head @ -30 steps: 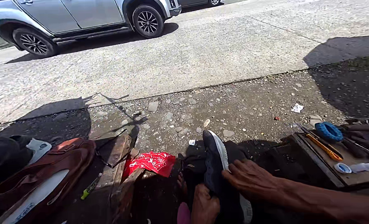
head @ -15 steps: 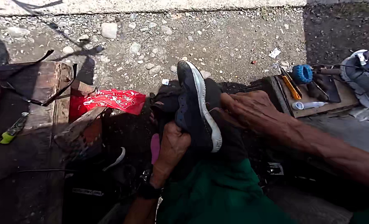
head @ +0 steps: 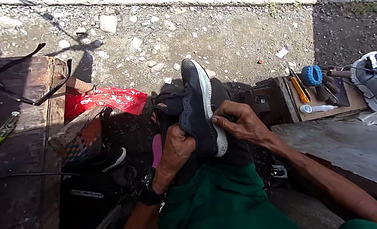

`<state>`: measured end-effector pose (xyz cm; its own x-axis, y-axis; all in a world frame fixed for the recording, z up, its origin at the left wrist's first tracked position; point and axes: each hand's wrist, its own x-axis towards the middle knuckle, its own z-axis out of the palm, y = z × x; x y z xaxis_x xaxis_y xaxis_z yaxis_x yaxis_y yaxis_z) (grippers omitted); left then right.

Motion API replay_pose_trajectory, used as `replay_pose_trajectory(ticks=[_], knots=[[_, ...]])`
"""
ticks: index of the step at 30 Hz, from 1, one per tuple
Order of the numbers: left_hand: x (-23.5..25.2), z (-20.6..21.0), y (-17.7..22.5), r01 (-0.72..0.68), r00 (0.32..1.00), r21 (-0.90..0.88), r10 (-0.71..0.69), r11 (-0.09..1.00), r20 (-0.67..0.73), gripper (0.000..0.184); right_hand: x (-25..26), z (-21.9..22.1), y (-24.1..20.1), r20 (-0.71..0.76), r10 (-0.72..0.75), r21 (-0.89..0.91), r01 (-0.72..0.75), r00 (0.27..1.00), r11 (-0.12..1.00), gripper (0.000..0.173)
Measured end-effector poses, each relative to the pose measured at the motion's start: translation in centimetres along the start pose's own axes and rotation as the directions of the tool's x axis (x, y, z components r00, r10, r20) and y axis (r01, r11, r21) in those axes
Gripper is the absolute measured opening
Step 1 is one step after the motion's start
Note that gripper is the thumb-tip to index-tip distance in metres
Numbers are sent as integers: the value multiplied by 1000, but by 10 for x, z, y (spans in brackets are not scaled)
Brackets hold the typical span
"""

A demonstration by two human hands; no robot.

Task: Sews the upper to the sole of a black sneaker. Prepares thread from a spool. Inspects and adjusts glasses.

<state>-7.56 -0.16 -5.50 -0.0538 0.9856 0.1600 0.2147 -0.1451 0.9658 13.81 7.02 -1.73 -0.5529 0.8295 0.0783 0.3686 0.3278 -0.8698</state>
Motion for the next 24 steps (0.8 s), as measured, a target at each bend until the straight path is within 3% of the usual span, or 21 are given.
replay_pose_trajectory(ticks=[4,7,11,16,19,21,24], knots=[[0,-2,0,-9,1000,-23,9,1000,5,9,-8,-20,-13,-45,-92,295,102,995,950,22],[-1,-2,1,-9,1000,-24,10,1000,13,9,-18,-39,-24,-101,-52,549,99,994,830,22],[0,1,-1,-26,1000,11,26,1000,-14,8,-25,-31,-26,38,-41,719,1,998,695,27],[1,3,1,-52,997,2,52,999,-63,5,-31,-40,-40,72,7,638,-51,997,768,29],[-1,3,-2,-57,996,19,58,998,-73,6,-27,-43,-32,178,22,583,-123,984,803,24],[-3,0,0,-49,996,69,54,996,-74,8,-26,-52,-19,216,76,359,-152,973,921,14],[-6,-3,3,-27,995,191,46,981,-93,11,-24,-60,0,121,61,2,-62,991,998,12]])
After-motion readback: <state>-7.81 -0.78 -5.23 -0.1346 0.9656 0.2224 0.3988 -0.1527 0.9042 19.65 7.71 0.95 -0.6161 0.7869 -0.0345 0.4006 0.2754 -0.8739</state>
